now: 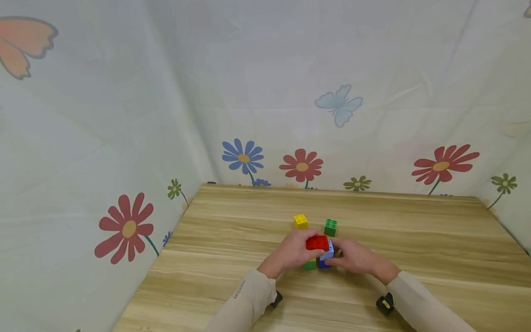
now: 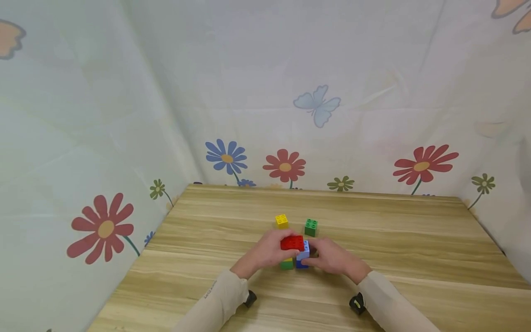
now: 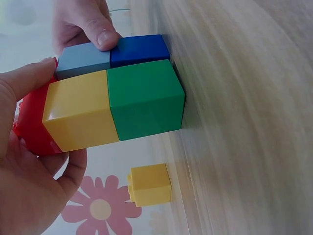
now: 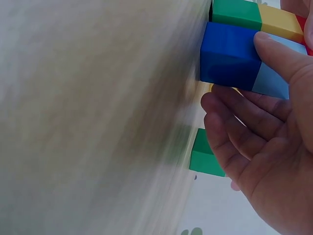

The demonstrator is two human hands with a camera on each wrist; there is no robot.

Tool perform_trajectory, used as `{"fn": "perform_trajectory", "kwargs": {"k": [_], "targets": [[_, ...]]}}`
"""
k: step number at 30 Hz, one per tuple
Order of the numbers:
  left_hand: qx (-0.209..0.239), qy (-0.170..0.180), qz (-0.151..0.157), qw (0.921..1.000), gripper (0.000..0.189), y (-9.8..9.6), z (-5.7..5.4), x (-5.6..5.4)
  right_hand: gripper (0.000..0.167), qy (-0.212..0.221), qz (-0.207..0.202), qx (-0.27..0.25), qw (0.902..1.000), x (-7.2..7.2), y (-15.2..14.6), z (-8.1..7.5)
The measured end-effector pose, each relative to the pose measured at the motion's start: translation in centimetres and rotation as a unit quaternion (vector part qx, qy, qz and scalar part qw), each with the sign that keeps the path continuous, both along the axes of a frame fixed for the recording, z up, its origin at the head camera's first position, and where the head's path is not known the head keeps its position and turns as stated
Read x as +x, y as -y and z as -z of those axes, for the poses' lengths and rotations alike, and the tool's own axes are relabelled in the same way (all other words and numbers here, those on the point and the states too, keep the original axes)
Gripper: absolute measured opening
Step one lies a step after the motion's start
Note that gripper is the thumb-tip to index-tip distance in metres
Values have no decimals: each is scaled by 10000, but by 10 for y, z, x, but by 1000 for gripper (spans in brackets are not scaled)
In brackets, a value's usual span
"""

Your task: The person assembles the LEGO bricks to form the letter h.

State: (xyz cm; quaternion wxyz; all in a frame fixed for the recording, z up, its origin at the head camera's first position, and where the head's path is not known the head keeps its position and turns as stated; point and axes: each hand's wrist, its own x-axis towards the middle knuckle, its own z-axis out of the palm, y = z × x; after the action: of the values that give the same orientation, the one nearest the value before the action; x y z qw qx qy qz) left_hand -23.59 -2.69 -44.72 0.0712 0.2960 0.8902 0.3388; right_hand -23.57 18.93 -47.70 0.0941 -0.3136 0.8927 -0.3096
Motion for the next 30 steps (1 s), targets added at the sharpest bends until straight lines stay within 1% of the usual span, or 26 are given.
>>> {"fn": "perform_trajectory", "kwargs": {"k": [10, 17, 23, 30], "targets": [[26, -100, 38, 9999, 39, -1, 1, 0, 36, -86, -12, 26, 10000, 1, -1, 1], [-21, -55, 53, 10000, 39, 0, 1, 0, 36, -91, -29, 40, 9999, 1, -1, 1], [-12, -37, 135, 9999, 38, 3, -1, 1, 36, -126, -60, 47, 9999, 2, -2, 1], [-134, -70, 71, 9999, 45, 5, -2, 0, 35, 12, 164, 148, 9998, 4, -3, -4]]}}
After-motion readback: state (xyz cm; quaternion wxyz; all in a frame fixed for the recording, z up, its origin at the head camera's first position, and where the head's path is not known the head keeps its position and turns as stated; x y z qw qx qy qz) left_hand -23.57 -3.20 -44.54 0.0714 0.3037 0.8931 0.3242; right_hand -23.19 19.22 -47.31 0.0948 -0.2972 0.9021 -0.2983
